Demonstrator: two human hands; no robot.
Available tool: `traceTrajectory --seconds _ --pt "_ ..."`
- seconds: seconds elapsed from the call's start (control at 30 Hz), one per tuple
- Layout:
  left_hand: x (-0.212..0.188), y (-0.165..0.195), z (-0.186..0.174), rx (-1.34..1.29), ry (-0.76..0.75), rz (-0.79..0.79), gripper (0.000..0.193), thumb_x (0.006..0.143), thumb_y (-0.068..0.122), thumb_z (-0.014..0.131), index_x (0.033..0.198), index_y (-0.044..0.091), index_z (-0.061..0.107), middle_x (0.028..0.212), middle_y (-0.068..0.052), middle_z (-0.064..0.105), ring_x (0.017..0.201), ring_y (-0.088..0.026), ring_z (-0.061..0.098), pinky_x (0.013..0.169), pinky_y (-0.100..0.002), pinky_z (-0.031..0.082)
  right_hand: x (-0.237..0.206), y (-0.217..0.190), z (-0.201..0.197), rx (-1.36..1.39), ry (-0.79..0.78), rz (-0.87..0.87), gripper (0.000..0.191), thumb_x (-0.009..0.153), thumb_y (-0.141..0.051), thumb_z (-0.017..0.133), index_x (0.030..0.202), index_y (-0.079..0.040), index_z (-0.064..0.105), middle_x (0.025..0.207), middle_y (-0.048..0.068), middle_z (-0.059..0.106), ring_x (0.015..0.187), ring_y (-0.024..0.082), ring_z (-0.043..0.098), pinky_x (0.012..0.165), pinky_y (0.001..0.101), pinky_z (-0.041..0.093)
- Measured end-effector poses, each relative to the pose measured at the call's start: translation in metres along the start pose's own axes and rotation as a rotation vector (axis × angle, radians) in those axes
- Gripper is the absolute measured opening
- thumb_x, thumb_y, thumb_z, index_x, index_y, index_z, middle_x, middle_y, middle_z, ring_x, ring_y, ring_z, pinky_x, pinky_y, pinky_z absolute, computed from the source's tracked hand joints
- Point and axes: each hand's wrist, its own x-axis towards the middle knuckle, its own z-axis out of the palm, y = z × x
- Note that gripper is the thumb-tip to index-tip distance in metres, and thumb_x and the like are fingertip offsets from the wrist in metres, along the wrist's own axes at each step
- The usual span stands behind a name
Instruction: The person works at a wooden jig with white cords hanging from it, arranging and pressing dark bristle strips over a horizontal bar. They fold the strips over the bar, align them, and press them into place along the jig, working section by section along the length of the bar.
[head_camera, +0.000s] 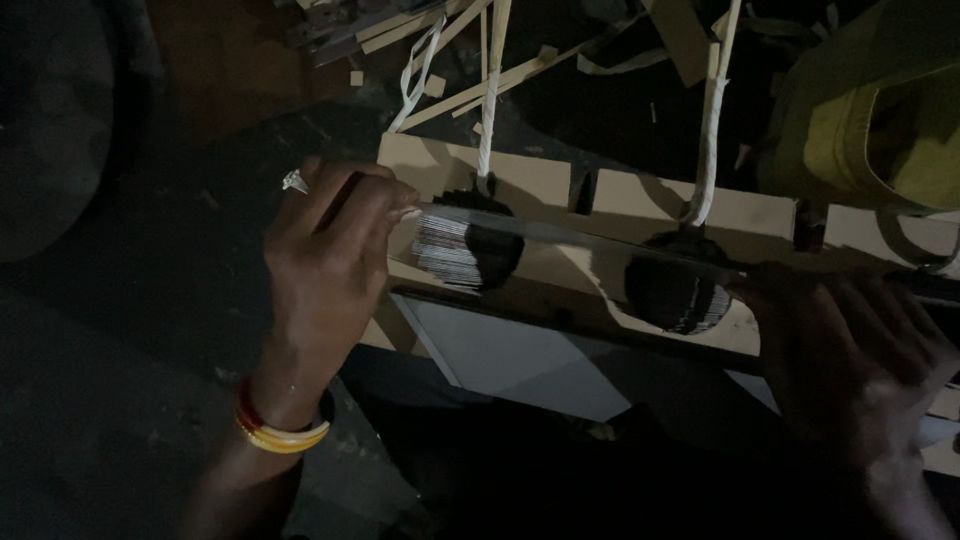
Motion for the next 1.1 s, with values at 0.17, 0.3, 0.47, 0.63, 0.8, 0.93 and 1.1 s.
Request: traceTrajectory --seconds 0.17,0.3,0.47,0.63,0.8,0.93,1.1 --pt "0.000 -0.005 0.000 -0.012 -0.013 0.007 0.010 0.102 -0.003 0.072 0.109 0.004 0.069 0.110 -0.009 0.067 0.099 -0.019 0.068 0.082 -0.033 0.056 -0.002 0.003 0.002 -0.039 0.020 -0.020 0.029 0.109 -0.027 0.066 0.122 -0.003 0.074 0.101 0.013 0.076 0.091 0.024 0.075 0.086 0.0337 0.059" --pt "0.001 -0.011 -0.001 0.008 -0.030 0.029 0.011 0.105 -0.002 0.071 0.112 0.006 0.069 0.112 -0.004 0.067 0.097 -0.013 0.070 0.088 -0.033 0.057 0.010 -0.005 -0.004 0.039 0.007 0.010 0.024 0.099 -0.019 0.072 0.113 0.000 0.078 0.087 0.013 0.075 0.076 0.024 0.073 0.072 0.0348 0.056" --pt "0.000 -0.015 -0.001 0.019 -0.017 0.073 0.007 0.105 0.002 0.074 0.109 0.005 0.069 0.112 -0.007 0.066 0.098 -0.018 0.068 0.080 -0.032 0.055 0.020 -0.014 -0.013 0.086 0.017 0.005 0.023 0.104 -0.019 0.073 0.121 -0.002 0.075 0.094 0.012 0.075 0.082 0.020 0.073 0.072 0.0287 0.054" --pt "-0.001 -0.015 0.000 0.091 -0.003 0.108 0.007 0.104 0.003 0.074 0.110 0.005 0.071 0.112 -0.007 0.067 0.097 -0.018 0.066 0.078 -0.034 0.053 0.025 -0.013 -0.009 0.098 0.015 0.010 0.020 0.098 -0.018 0.074 0.107 0.000 0.075 0.088 0.012 0.074 0.079 0.021 0.072 0.066 0.0309 0.053" --pt "-0.001 -0.016 0.001 0.078 -0.003 0.102 0.009 0.103 0.005 0.076 0.110 0.005 0.070 0.110 -0.005 0.066 0.101 -0.018 0.065 0.080 -0.034 0.054 0.026 -0.014 -0.006 0.078 0.014 0.008 0.022 0.103 -0.018 0.071 0.117 -0.001 0.075 0.090 0.012 0.075 0.078 0.019 0.071 0.071 0.0301 0.053" --pt "0.000 -0.019 0.000 0.051 -0.011 0.088 0.009 0.104 0.003 0.076 0.110 0.006 0.070 0.111 -0.005 0.066 0.103 -0.019 0.065 0.081 -0.034 0.055 0.022 -0.011 -0.004 0.117 0.015 0.014 0.024 0.102 -0.018 0.071 0.117 0.000 0.076 0.091 0.011 0.075 0.075 0.020 0.072 0.068 0.0299 0.053" --pt "-0.001 -0.024 -0.001 0.093 -0.012 0.084 0.008 0.104 0.005 0.077 0.109 0.007 0.071 0.111 -0.004 0.067 0.099 -0.018 0.064 0.077 -0.034 0.052 0.015 -0.005 0.008 0.070 0.017 -0.027 0.021 0.105 -0.020 0.071 0.119 -0.005 0.077 0.091 0.011 0.075 0.080 0.021 0.073 0.071 0.0306 0.055"
